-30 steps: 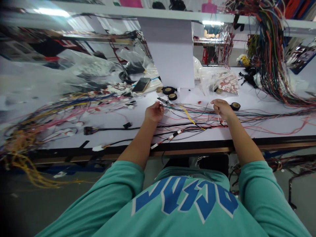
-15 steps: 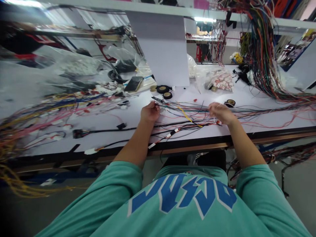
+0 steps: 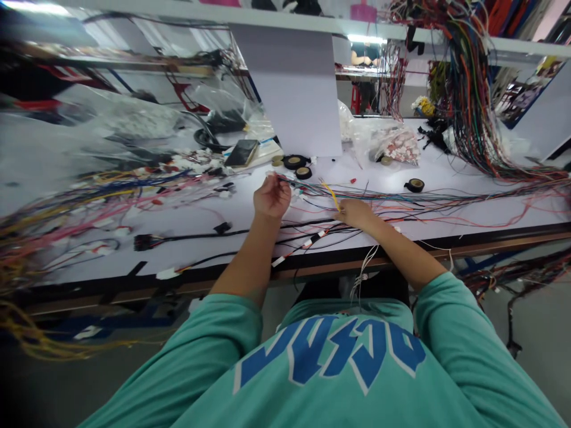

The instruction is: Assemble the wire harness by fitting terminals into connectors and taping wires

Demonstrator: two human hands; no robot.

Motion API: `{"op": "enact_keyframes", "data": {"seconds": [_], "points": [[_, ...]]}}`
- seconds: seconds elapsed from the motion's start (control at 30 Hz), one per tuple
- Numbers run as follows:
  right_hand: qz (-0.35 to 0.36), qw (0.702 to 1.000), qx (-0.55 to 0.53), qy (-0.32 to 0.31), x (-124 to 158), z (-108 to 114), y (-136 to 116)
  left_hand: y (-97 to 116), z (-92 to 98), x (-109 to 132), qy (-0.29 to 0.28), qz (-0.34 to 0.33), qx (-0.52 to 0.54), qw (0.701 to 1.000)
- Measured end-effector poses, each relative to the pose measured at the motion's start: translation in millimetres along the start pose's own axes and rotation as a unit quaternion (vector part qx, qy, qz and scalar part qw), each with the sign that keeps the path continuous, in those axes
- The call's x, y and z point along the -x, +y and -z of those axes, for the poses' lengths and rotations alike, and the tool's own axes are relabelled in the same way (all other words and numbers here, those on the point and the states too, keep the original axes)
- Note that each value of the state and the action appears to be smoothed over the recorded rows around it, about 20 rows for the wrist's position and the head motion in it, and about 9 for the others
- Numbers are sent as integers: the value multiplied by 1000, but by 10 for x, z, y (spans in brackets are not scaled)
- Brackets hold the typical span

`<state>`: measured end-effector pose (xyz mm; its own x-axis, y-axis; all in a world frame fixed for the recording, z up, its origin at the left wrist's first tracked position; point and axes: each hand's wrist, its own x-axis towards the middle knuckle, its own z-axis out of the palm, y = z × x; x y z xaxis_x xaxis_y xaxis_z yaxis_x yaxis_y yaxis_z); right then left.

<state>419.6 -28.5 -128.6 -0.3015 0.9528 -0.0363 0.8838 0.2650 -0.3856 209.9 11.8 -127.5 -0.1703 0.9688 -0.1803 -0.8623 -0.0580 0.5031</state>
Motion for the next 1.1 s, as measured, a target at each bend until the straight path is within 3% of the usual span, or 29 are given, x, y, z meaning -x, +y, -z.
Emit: {"op": "enact_keyframes", "data": {"seconds": [0.1,0.2,0.3,0.4,0.47,0.57,0.67,0.73,0.83,0.9,0.97,1.1], "points": [[-20,1000,1,23,-90,-97,-61,6,14,-12,12,9,-5,1000],[2,991,-119,68,-116,-138,73,2,36,-61,37,17,-17,999],[99,972,-197,82,-57,-165,223,-10,52,-124,63,14,-28,998],[243,965,-97,10,70,-195,237,-6,50,-142,54,3,-35,998],[265,964,-1,-38,155,-208,179,14,32,-105,24,-8,-37,999],[237,968,48,-60,222,-196,90,63,-16,17,-47,-34,-42,997],[232,972,-13,-39,202,-120,103,106,-63,166,-107,-50,-61,991],[187,979,-76,25,156,-27,181,125,-77,243,-131,-41,-84,987],[55,976,-145,150,54,159,356,138,-60,299,-148,-26,-114,982],[-1,974,-133,182,-25,285,465,141,-23,299,-154,-24,-127,980],[-23,986,-67,149,-105,387,539,143,27,279,-163,-22,-140,976],[-31,994,102,-2,-243,454,571,146,146,213,-197,-13,-167,966]]}}
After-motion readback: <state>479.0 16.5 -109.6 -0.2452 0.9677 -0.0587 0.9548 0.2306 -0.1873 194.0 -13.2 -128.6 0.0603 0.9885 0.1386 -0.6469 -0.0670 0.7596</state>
